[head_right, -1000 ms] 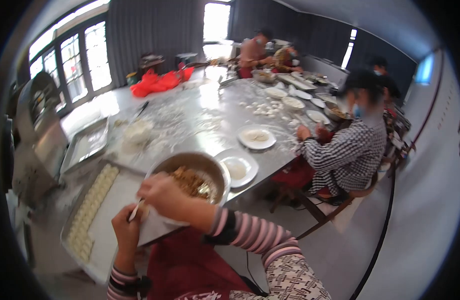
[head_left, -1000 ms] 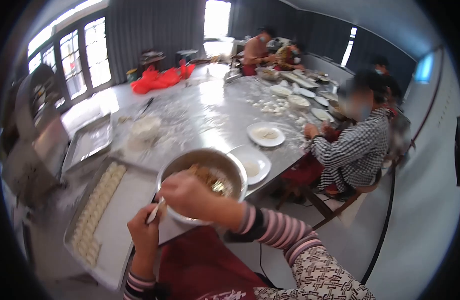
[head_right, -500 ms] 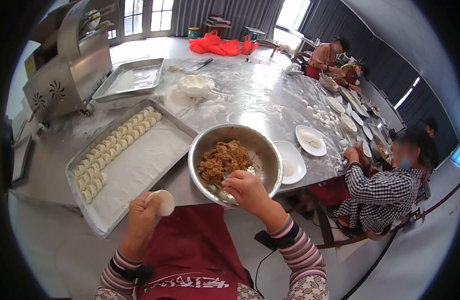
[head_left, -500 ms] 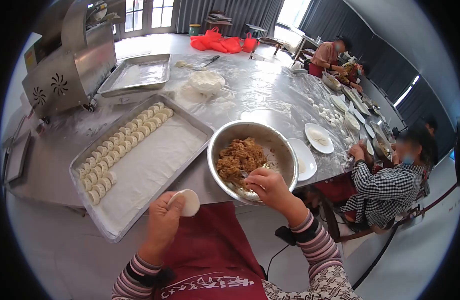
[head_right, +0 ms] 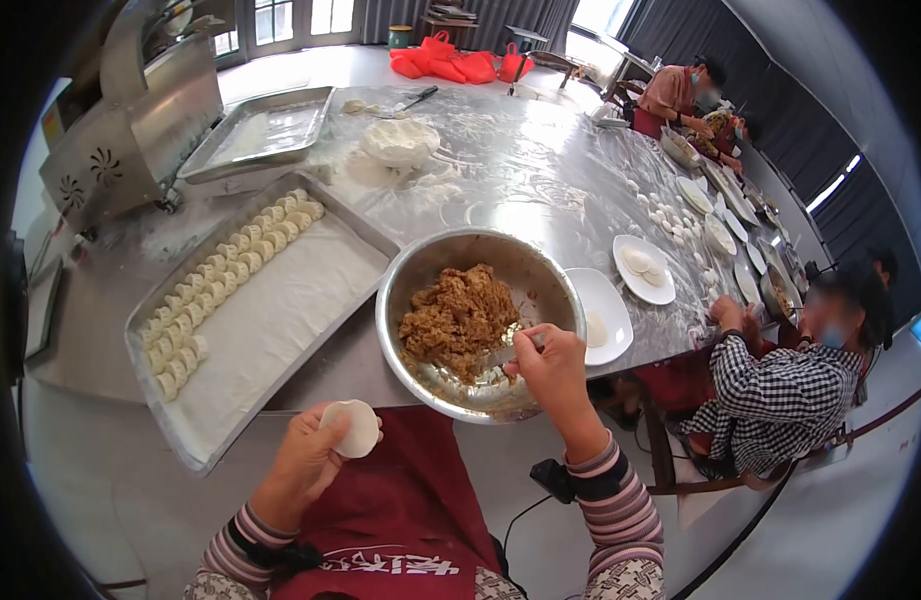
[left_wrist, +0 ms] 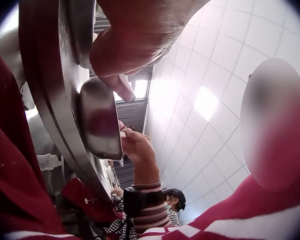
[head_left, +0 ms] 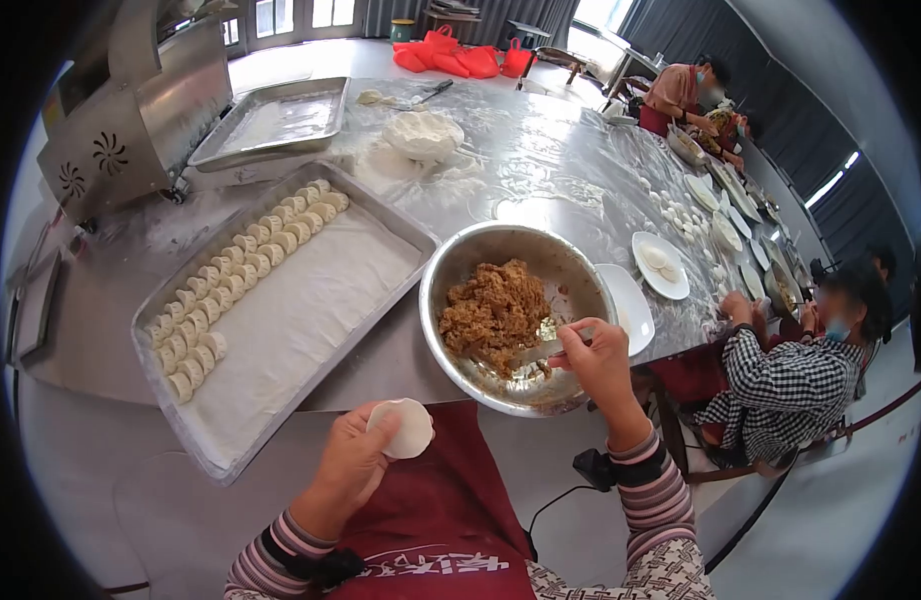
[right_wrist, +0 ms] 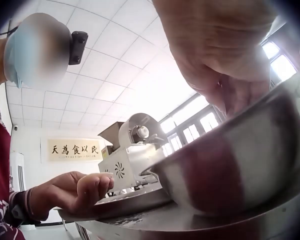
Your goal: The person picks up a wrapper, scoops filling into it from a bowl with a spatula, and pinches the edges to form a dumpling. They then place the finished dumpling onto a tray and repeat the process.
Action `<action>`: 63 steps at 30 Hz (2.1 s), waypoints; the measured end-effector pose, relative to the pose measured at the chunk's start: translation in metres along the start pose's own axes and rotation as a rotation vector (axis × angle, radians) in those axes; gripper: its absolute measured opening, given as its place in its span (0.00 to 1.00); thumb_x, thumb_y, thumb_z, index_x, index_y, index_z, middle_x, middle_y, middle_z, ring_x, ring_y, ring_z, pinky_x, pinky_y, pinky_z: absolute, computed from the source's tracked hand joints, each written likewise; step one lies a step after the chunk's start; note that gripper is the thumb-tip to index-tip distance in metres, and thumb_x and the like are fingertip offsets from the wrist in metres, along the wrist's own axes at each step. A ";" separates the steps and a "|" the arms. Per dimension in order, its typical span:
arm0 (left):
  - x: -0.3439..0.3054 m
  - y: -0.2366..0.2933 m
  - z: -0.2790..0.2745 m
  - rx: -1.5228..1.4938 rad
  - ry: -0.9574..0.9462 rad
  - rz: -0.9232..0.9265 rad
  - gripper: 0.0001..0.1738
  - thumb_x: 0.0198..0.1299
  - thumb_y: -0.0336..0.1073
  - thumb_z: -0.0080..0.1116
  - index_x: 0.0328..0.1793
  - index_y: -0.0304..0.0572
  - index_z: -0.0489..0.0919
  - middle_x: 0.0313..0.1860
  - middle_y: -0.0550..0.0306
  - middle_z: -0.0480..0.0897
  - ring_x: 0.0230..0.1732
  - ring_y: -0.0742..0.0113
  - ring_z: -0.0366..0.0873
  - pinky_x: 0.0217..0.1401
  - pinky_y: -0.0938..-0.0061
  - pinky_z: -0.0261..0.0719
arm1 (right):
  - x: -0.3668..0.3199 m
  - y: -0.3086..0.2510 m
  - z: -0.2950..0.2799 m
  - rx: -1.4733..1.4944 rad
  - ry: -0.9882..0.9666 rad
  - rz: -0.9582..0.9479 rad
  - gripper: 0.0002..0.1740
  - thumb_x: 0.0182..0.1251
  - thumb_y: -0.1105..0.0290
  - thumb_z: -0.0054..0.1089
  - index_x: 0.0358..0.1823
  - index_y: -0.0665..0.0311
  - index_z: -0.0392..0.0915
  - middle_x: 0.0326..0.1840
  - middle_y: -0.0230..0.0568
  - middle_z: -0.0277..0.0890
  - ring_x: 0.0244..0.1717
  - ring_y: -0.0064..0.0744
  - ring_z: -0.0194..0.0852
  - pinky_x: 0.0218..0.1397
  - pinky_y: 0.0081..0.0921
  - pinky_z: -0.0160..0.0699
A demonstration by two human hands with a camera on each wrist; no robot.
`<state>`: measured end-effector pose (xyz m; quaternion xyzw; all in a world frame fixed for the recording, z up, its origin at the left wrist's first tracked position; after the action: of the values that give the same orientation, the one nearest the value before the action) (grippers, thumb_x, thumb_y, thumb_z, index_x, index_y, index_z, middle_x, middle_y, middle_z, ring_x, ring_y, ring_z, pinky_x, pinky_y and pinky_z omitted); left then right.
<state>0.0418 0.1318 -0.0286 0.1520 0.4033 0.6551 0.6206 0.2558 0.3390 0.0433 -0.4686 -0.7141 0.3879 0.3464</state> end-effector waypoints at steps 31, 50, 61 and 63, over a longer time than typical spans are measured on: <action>0.009 0.010 0.014 -0.080 -0.021 -0.041 0.21 0.72 0.38 0.43 0.63 0.28 0.68 0.55 0.43 0.78 0.56 0.56 0.78 0.60 0.64 0.77 | 0.014 0.006 0.034 0.647 -0.257 0.233 0.09 0.67 0.73 0.58 0.37 0.75 0.77 0.32 0.54 0.81 0.31 0.42 0.86 0.34 0.30 0.89; 0.027 0.014 0.065 -0.317 -0.133 -0.040 0.32 0.74 0.54 0.28 0.67 0.32 0.63 0.64 0.45 0.71 0.64 0.54 0.71 0.68 0.57 0.70 | -0.066 -0.073 0.006 0.343 -0.142 -0.312 0.05 0.65 0.79 0.57 0.39 0.75 0.78 0.34 0.47 0.82 0.35 0.41 0.86 0.40 0.26 0.84; 0.026 0.009 0.051 -0.442 -0.068 0.041 0.29 0.75 0.53 0.27 0.64 0.35 0.64 0.60 0.49 0.73 0.63 0.58 0.70 0.70 0.62 0.63 | -0.144 -0.102 0.048 -0.557 -0.205 -1.269 0.08 0.60 0.70 0.64 0.36 0.68 0.80 0.39 0.45 0.81 0.44 0.40 0.84 0.52 0.37 0.81; 0.021 0.013 0.053 -0.432 -0.074 0.044 0.29 0.75 0.53 0.28 0.64 0.35 0.65 0.60 0.49 0.73 0.62 0.59 0.70 0.70 0.62 0.64 | -0.146 -0.111 0.043 -0.553 -0.188 -1.265 0.08 0.59 0.70 0.64 0.36 0.68 0.80 0.39 0.45 0.81 0.44 0.40 0.84 0.52 0.37 0.81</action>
<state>0.0657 0.1707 0.0080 0.0483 0.2271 0.7337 0.6385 0.2212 0.1632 0.1014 0.0022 -0.9494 -0.0454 0.3106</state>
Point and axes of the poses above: each hand's wrist, its own x-axis towards the middle knuckle, its own z-axis out of the palm, y = z × x, the point moved 5 cm from there along x, towards the middle knuckle
